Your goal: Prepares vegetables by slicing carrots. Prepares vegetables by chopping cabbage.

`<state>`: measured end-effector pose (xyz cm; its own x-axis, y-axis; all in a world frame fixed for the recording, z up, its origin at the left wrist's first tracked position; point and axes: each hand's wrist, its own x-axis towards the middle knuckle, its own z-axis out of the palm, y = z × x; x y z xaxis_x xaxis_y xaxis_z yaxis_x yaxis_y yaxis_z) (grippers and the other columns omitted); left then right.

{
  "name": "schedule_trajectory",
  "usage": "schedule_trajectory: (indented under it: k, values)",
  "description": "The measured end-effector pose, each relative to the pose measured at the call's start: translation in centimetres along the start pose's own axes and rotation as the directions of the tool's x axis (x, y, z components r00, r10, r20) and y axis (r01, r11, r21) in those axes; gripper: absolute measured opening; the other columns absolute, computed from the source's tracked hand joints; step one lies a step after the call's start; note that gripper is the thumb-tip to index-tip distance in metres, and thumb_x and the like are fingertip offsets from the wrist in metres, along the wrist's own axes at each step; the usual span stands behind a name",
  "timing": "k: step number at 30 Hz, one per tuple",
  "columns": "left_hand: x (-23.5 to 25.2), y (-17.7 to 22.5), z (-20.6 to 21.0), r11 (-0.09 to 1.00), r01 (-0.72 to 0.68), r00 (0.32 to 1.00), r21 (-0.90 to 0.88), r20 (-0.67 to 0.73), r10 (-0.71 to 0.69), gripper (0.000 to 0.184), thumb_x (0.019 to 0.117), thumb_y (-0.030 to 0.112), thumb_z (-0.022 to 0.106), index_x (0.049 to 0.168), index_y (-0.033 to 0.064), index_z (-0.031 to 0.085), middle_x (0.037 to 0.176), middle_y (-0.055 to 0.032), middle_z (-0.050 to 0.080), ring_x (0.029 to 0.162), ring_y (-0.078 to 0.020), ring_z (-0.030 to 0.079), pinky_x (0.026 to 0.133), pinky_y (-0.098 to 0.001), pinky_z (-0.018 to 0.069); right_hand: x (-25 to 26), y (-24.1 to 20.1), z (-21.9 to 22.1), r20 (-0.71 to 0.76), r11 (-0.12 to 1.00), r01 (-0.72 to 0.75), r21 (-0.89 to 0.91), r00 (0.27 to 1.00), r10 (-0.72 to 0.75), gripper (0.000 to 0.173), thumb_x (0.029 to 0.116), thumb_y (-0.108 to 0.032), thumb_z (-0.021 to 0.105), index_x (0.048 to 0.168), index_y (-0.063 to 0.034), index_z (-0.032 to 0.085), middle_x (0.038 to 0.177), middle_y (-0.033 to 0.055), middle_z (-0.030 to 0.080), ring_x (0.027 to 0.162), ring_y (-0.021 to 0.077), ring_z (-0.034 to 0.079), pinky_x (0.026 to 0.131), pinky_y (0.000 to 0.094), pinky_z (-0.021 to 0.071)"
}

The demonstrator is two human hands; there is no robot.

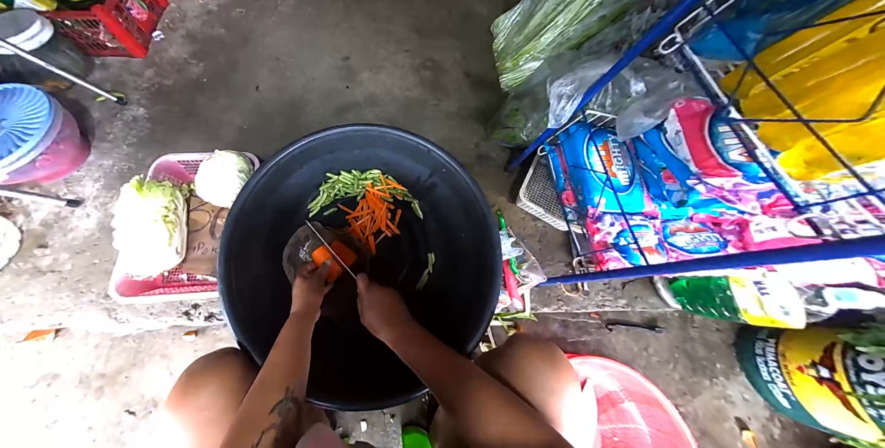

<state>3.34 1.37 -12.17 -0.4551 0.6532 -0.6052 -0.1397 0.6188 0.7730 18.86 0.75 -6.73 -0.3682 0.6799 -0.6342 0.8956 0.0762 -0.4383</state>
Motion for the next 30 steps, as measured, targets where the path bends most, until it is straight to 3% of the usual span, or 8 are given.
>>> schedule_trajectory:
  k: [16, 30]
  values:
    - [0.3, -0.3, 0.1, 1.0, -0.002, 1.0, -0.024, -0.012, 0.002, 0.04, 0.1025, 0.02, 0.066, 0.132, -0.0045, 0.055, 0.122, -0.023, 0.065, 0.106, -0.0292, 0.068, 0.089, -0.0455, 0.0586, -1.5, -0.4, -0.2, 0.029, 0.991, -0.047, -0.123, 0.998, 0.051, 0.043, 0.1129, -0.024, 0.033, 0.154, -0.0116, 0.036, 0.129, 0.0198, 0.066, 0.116, 0.0381, 0.069, 0.094, 0.0545, 0.0565]
    - [0.5, 0.3, -0.2, 0.997, -0.019, 1.0, 0.076, 0.009, 0.018, 0.038, 0.1025, 0.022, 0.066, 0.129, -0.0037, 0.056, 0.117, -0.0207, 0.066, 0.101, -0.026, 0.07, 0.086, -0.0428, 0.0609, 1.1, -2.4, -2.4, 0.059, 0.998, -0.002, -0.062, 0.998, 0.006, 0.043, 0.1124, -0.021, 0.034, 0.155, -0.011, 0.035, 0.123, 0.0224, 0.067, 0.116, 0.04, 0.068, 0.095, 0.0575, 0.0552]
